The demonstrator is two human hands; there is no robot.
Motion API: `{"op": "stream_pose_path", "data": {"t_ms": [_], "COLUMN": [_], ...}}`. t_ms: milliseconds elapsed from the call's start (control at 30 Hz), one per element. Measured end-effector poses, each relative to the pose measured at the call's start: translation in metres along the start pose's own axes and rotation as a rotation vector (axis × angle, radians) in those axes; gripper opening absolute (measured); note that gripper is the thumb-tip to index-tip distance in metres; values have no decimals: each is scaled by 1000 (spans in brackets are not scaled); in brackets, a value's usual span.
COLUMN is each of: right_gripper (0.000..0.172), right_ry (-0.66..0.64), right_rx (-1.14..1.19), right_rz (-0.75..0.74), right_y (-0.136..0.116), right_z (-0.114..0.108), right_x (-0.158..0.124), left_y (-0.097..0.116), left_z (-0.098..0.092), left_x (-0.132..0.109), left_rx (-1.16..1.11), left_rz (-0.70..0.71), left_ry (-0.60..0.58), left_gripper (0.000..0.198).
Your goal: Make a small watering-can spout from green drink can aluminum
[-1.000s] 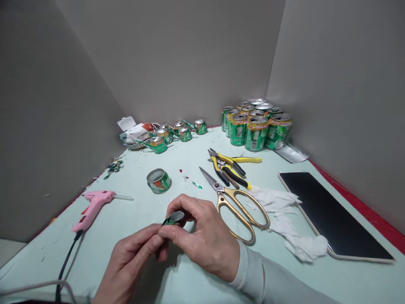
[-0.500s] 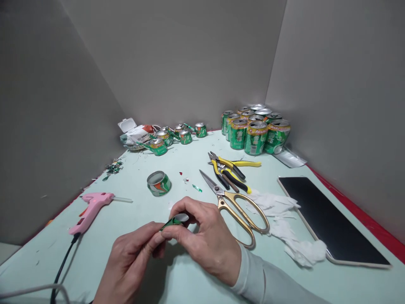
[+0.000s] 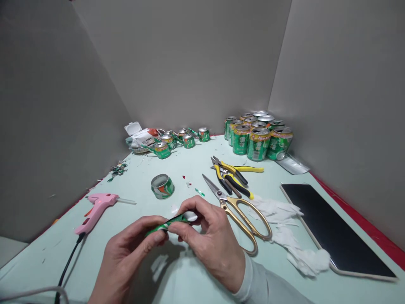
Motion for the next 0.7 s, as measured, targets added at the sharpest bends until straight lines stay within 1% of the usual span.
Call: {"op": "stream_pose_path", "data": {"t_ms": [133, 200, 267, 333, 400, 500, 600, 700], "right_gripper": [14, 9, 3, 3, 6, 10, 12, 13], "right_ry": [4, -35, -55, -45, -26, -5, 50, 109], "right_rx": [-214, -292, -330, -350, -358, -363, -339, -309], "right_rz": [-227, -318, -373, -404, -417, -387, -353, -418], "right_y": [-10, -14, -16, -17, -16, -13, -12, -16], "right_z": [-3, -1, 1, 3, 5, 7, 5, 1], "right_x": [-3, -5, -7, -11, -14, -17, -17, -19], "left_y": [8, 13, 16, 17, 14, 8, 0, -6], "left_z": [-3, -4, -5, -5, -5, -3, 2, 9], "left_x": [-3, -5, -8, -10, -11, -8, -4, -3], "left_rx": [75, 108, 130, 130, 102, 28, -147, -364], "left_rz": [111, 164, 199, 203, 163, 64, -52, -148], "left_ry": [4, -5, -25, -44, -56, -50, 27, 128], "left_gripper": [3, 5, 7, 8, 11, 14, 14, 24]}}
Point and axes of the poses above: each hand's wrist, its own x-axis towards the middle knuckle, its own z-axis out of the palm, y = z × x, the point moved 4 cm from there along x, towards the middle knuckle, and after that the axes turned 12 degrees about -x, right-handed, at the moved point
